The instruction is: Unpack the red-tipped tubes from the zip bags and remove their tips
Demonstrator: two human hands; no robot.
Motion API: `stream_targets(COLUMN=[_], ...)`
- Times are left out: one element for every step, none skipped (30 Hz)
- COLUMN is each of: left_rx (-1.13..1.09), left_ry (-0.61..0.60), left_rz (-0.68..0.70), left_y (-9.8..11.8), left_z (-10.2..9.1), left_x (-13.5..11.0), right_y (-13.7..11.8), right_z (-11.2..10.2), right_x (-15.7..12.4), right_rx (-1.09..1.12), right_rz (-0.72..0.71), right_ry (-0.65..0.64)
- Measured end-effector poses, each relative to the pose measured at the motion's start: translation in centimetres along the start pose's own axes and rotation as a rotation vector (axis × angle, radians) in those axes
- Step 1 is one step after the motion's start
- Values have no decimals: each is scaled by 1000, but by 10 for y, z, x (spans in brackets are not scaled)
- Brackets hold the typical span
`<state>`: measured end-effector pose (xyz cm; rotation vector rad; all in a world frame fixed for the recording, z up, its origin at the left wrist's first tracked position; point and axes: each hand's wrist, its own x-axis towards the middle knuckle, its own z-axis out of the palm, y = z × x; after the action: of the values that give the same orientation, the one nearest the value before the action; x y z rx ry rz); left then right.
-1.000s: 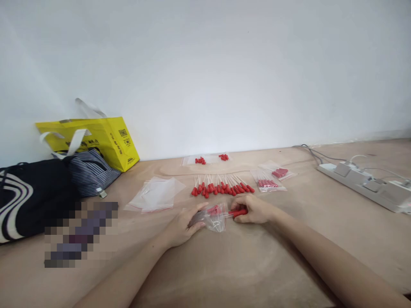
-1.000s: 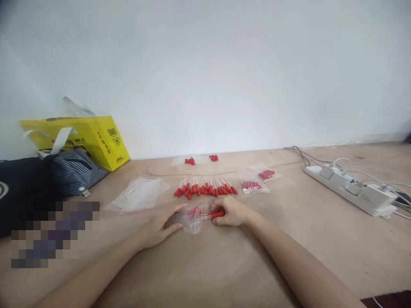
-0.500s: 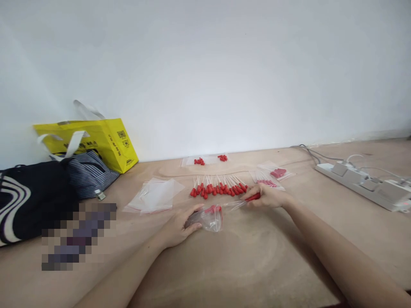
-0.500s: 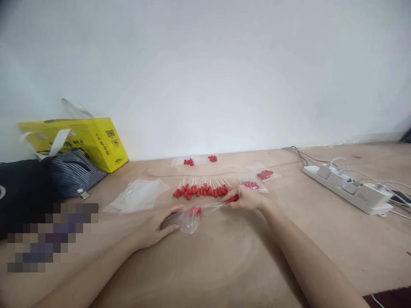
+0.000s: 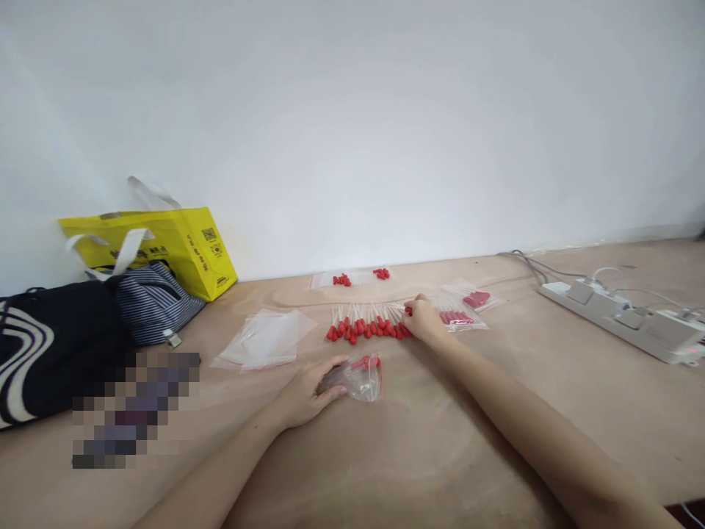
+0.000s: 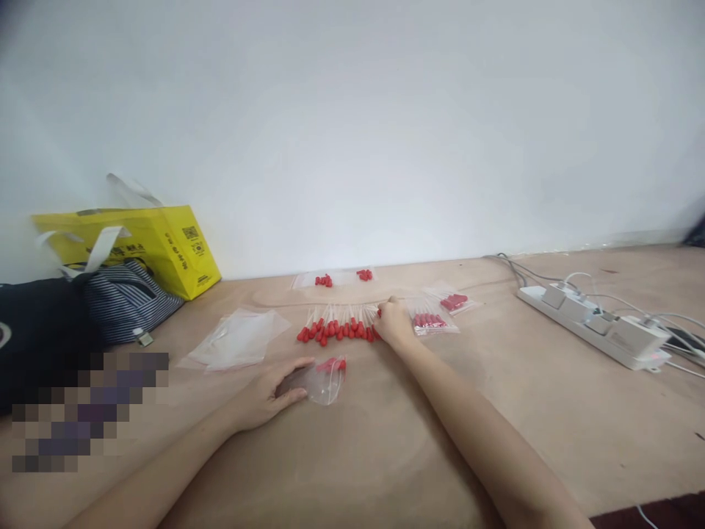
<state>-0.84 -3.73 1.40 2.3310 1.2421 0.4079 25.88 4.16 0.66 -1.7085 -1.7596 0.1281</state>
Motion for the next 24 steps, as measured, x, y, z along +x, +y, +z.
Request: stream_targets(left_rx=[3, 6, 9, 13, 15, 16, 17, 18, 19, 19, 20, 20, 21, 23, 26, 30, 35, 40, 45, 50, 55, 59, 61, 63], left_ry=[2, 3, 2, -1, -4, -5, -4, 0, 6, 11, 15, 15, 16, 16, 17, 19, 22, 24, 24, 23, 21, 20, 20, 19], left_rz=[-2, -3, -3, -3, -3, -4, -4, -3, -1, 1, 4, 8, 13, 19, 23, 25, 24, 20, 14, 9, 6, 10, 19, 29], left_y=[1, 1, 2, 2, 3, 3, 3, 2, 2, 2, 1, 1, 0, 0, -1, -1, -1, -1, -1, -1, -1, -1, -1, -1], left_z=[0, -1, -1, -1, -1, -1, -1, -1, 0, 0, 0, 0, 0, 1, 1, 1, 2, 2, 3, 3, 3, 4, 4, 4], left_x=[0, 0, 0, 0, -1, -1, -1, -1, -1, -1, -1, -1, -1, -1, -1, -1, -1, -1, 0, 0, 0, 0, 0, 0], right_y=[-3, -5, -6, -7, -8, -8, -8, -7, -6, -5, -3, -2, -1, -1, -1, -2, -5, -7, -11, -15, -19, -23, -27, -30], right_z=[4, 7, 8, 9, 8, 7, 6, 4, 2, -1, -4, -8, -12, -16, -19, -22, -24, -24, -22, -19, -15, -10, -5, 0], right_x=[-1, -2, -4, -6, -7, -9, -11, -13, -14, -17, -19, -23, -27, -33, -39, -46, -53, -60, -66, -71, -74, -77, -78, -78], right_rx=[-24, -43, -59, -71, -79, -85, -89, -90, -86, -73, -50, -16, 25, 72, 118, 165, 221, 267, 299, 314, 317, 315, 313, 316], right_rz=[-3, -6, -12, -19, -25, -35, -50, -70, -93, -117, -137, -154, -167, -183, -211, -247, -288, -344, -398, -441, -472, -488, -488, -472], right_ry=[3, 4, 5, 4, 2, 0, -3, -4, -3, 2, 12, 27, 41, 53, 52, 34, 3, -58, -109, -160, -200, -231, -250, -251])
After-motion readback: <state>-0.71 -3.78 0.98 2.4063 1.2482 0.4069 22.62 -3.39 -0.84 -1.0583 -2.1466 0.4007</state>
